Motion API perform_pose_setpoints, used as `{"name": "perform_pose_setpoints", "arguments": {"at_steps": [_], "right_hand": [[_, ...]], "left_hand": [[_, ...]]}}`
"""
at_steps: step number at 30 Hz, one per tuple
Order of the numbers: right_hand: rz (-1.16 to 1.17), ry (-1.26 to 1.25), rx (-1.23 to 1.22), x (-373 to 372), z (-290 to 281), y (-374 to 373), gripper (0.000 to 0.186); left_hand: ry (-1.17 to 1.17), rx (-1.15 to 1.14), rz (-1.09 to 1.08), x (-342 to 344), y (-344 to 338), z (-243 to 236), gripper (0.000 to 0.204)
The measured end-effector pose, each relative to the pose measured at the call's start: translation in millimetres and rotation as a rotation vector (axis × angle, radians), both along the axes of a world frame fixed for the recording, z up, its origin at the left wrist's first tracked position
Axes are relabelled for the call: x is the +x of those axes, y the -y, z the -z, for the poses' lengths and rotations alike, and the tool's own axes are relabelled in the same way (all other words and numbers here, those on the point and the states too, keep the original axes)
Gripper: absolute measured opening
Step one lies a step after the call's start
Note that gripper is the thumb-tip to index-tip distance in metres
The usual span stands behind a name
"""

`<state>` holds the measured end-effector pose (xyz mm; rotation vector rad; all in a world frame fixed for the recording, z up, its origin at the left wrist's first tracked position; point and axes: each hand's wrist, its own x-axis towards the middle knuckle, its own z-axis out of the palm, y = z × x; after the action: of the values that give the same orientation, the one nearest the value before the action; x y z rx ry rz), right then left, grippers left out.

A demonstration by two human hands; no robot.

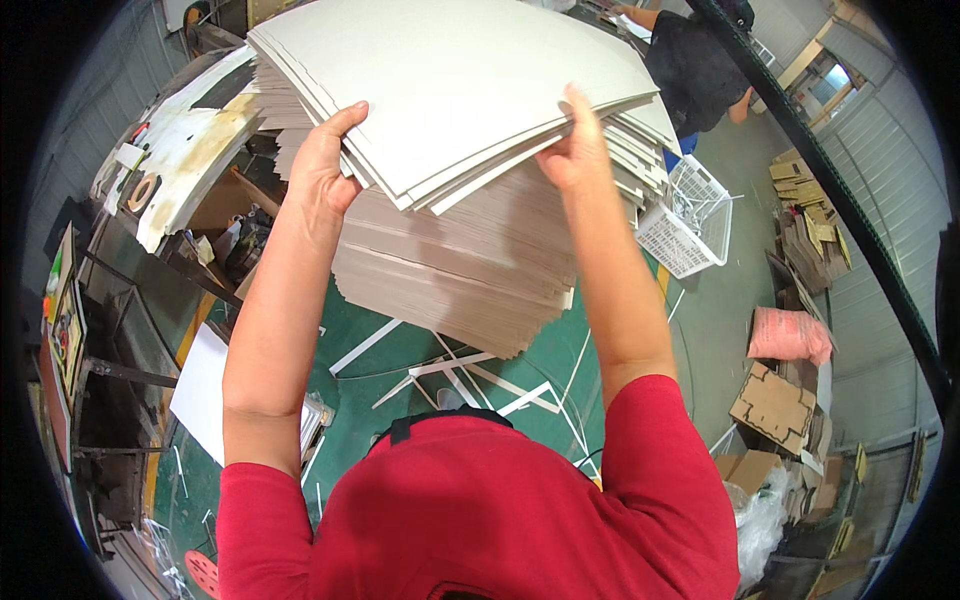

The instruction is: The person picks up cardboard sheets from a large stack, separates white frames from the sheets, and places the frames into a plastic basket while restacking the solid sheets on a pallet.

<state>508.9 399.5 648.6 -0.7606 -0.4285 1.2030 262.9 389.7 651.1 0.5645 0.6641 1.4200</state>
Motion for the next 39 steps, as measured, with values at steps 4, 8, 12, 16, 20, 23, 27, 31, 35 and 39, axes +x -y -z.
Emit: {"name": "perform_pose_setpoints", "arguments": {"at_steps": [4,8,12,16,20,23,27,31,35,39], "right_hand": [[-0.004,-0.005,0.054,-8.3,5.5,1.9,0.033],[-0.111,0.047,0.007,-36.7,17.0,66.5,0.033],[-0.330,0.065,0.069,-44.8,20.3,142.6,0.029],[-0.900,0.699,0.057,1.7,19.1,165.6,0.037],[-0.715,1.167,0.250,51.7,-32.4,145.3,0.031],[0.117,1.452,0.041,63.5,-56.4,75.7,0.029],[0.069,1.563,-0.181,130.4,-51.6,-22.6,0.048],[-0.205,1.673,-0.342,133.9,-61.1,-90.8,0.061],[-0.403,1.607,-0.120,120.1,-70.6,-108.3,0.068],[-0.376,1.510,-0.243,92.3,-75.5,-118.4,0.074]], "left_hand": [[-0.086,-0.032,-0.085,-7.5,13.2,-4.2,0.042],[-0.129,-0.156,-0.130,-47.7,63.5,7.7,0.041],[-0.141,-0.139,-0.066,-90.1,116.8,2.7,0.044],[-0.050,-0.137,0.083,-103.7,108.7,18.4,0.049],[-0.136,-0.053,0.090,-120.0,104.8,34.5,0.054],[-0.130,-0.033,0.095,-120.2,105.4,39.3,0.055],[-0.078,-0.052,0.090,-115.7,95.0,56.2,0.058],[-0.099,-0.080,0.049,-122.5,89.1,48.0,0.058],[-0.169,-0.044,0.033,-132.6,73.6,38.1,0.052],[-0.299,-0.103,-0.059,-128.5,52.9,25.0,0.049]]}}
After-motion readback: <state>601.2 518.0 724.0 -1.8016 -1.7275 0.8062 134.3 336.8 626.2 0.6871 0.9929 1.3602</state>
